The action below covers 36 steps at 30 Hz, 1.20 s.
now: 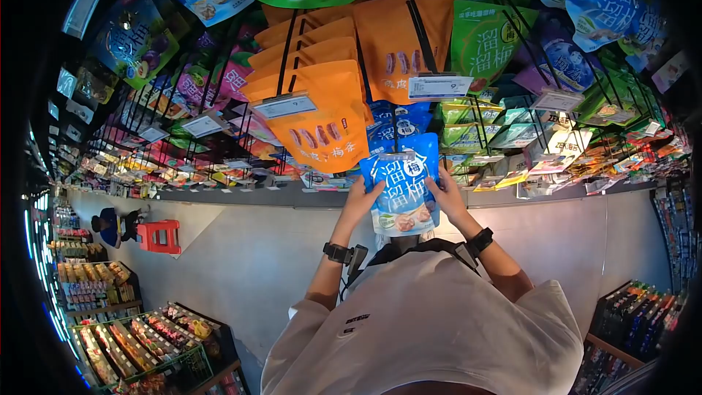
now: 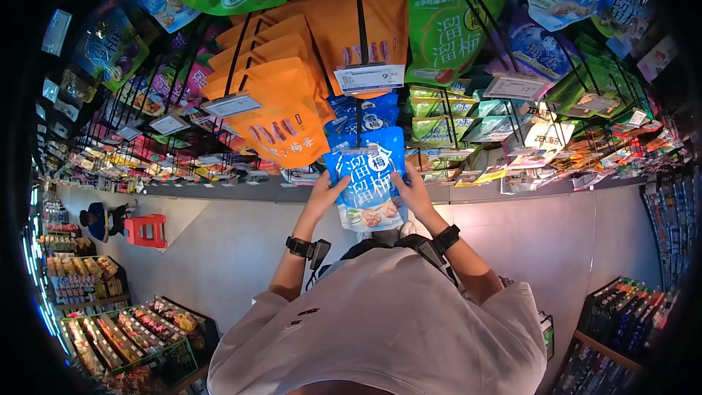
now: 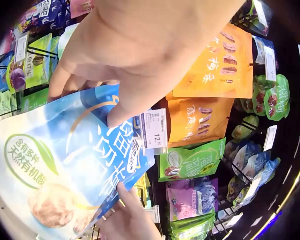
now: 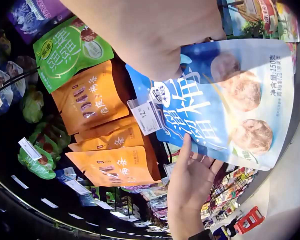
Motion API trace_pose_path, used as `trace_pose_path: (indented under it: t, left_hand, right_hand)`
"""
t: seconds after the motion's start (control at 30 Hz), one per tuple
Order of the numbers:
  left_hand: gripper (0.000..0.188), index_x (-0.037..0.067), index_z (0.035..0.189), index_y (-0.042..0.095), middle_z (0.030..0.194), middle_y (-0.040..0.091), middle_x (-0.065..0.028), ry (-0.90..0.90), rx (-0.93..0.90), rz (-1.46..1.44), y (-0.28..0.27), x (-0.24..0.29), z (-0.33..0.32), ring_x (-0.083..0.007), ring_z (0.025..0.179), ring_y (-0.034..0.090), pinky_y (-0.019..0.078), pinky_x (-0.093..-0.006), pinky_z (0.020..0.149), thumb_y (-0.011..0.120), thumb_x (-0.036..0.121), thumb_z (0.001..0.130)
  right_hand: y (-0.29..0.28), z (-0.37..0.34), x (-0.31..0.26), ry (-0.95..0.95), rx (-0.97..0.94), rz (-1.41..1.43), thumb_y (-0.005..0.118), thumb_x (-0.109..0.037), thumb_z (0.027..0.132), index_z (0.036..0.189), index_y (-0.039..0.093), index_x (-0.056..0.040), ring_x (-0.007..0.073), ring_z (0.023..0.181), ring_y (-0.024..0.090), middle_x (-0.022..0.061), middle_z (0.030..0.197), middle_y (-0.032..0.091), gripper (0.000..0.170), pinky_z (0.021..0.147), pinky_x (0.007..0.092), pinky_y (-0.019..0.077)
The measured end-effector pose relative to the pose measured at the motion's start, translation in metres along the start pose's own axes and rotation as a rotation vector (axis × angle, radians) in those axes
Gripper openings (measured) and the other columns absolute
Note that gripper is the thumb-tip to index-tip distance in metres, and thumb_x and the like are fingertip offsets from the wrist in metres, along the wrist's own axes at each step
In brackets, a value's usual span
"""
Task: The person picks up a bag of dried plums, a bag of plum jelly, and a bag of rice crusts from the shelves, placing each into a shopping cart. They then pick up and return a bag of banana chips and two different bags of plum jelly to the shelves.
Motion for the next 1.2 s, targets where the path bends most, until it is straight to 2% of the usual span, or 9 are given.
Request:
trace_pose_path:
  t: [0.27,0.53,0.6,0.63,0.77,0.93,1.0,1.13,1.2]
  left_hand:
    - [0.042,0.000,0.127,0.059,0.116,0.069,-0.0058,0.017,0.014,0.054,-0.013,-0.006,0.020,-0.0127,0.103,0.063,0.0498,-0.0285,0.092,0.071,0.025,0.095]
    - [0.053,-0.006,0.130,0.054,0.128,0.061,-0.0247,0.382,0.267,0.523,-0.020,0.011,0.047,-0.0396,0.122,0.056,0.0402,-0.0418,0.106,0.066,0.032,0.096]
    - [0.046,-0.001,0.121,0.059,0.121,0.063,-0.0260,0.291,0.304,0.574,-0.021,-0.003,0.053,-0.0464,0.116,0.056,0.0428,-0.0477,0.100,0.059,0.038,0.098]
    - [0.045,-0.001,0.121,0.060,0.120,0.064,-0.0258,0.455,0.376,0.617,-0.020,0.002,0.052,-0.0471,0.114,0.056,0.0431,-0.0483,0.099,0.058,0.039,0.100]
    - [0.065,-0.012,0.125,0.056,0.124,0.058,-0.0371,0.287,0.293,0.479,-0.017,0.007,0.056,-0.0519,0.121,0.051,0.0390,-0.0490,0.104,0.057,0.048,0.100]
    - [0.082,-0.012,0.086,0.066,0.075,0.064,-0.0331,0.270,0.344,0.656,-0.027,-0.101,0.127,-0.0546,0.084,0.062,0.0461,-0.0553,0.076,0.045,0.067,0.097]
    - [0.083,-0.006,0.089,0.070,0.076,0.066,-0.0328,-0.061,0.230,0.534,-0.031,-0.112,0.136,-0.0533,0.085,0.064,0.0469,-0.0558,0.073,0.045,0.073,0.094]
    - [0.061,-0.001,0.102,0.070,0.092,0.066,-0.0360,0.282,0.364,0.672,-0.031,-0.138,0.144,-0.0529,0.091,0.064,0.0484,-0.0560,0.077,0.050,0.056,0.097]
    - [0.051,-0.001,0.110,0.067,0.102,0.065,-0.0378,0.093,0.209,0.699,-0.028,-0.069,0.116,-0.0550,0.097,0.061,0.0475,-0.0560,0.085,0.049,0.045,0.096]
  right_hand:
    - [0.005,0.008,-0.006,-0.043,0.005,-0.029,0.062,-0.023,0.101,0.136,0.053,-0.0029,0.0109,0.095,0.060,0.0048,0.107,0.067,0.041,0.085,0.0286,0.0491]
    - [-0.026,-0.009,0.002,-0.161,0.045,-0.147,0.061,-0.023,0.102,0.137,0.051,-0.0039,0.0151,0.104,0.061,0.0070,0.118,0.065,0.041,0.089,0.0307,0.0501]
    - [-0.040,-0.029,0.009,0.018,0.072,0.025,0.062,-0.021,0.100,0.129,0.056,-0.0037,0.0145,0.096,0.062,0.0045,0.108,0.063,0.035,0.080,0.0300,0.0520]
    - [-0.058,-0.032,0.042,0.028,0.134,0.019,0.060,-0.022,0.101,0.128,0.056,-0.0031,0.0159,0.096,0.064,0.0061,0.109,0.064,0.033,0.082,0.0309,0.0534]
    - [-0.079,-0.087,0.029,0.256,0.293,0.068,0.052,-0.020,0.103,0.130,0.053,-0.0029,0.0227,0.104,0.068,0.0115,0.115,0.066,0.031,0.091,0.0361,0.0544]
    - [-0.098,-0.155,0.030,0.234,0.465,0.112,0.051,-0.018,0.104,0.126,0.055,-0.0031,0.0212,0.099,0.068,0.0121,0.112,0.067,0.027,0.087,0.0342,0.0550]
    - [-0.106,-0.186,0.035,0.226,0.531,0.134,0.052,-0.019,0.104,0.125,0.056,-0.0035,0.0208,0.097,0.069,0.0117,0.110,0.068,0.026,0.086,0.0332,0.0553]
    - [-0.119,-0.262,0.052,0.271,0.766,0.154,0.054,-0.025,0.103,0.122,0.061,-0.0071,0.0189,0.093,0.071,0.0087,0.105,0.071,0.027,0.081,0.0309,0.0554]
    - [-0.123,-0.296,0.071,0.222,0.850,0.223,0.057,-0.024,0.101,0.116,0.062,-0.0063,0.0165,0.082,0.068,0.0070,0.097,0.070,0.023,0.078,0.0308,0.0554]
Point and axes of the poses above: each hand's wrist, its own z-axis towards the middle knuckle, its own y-axis out of the palm, x = y × z, the point moved 6 cm from there along z, towards the middle knuckle
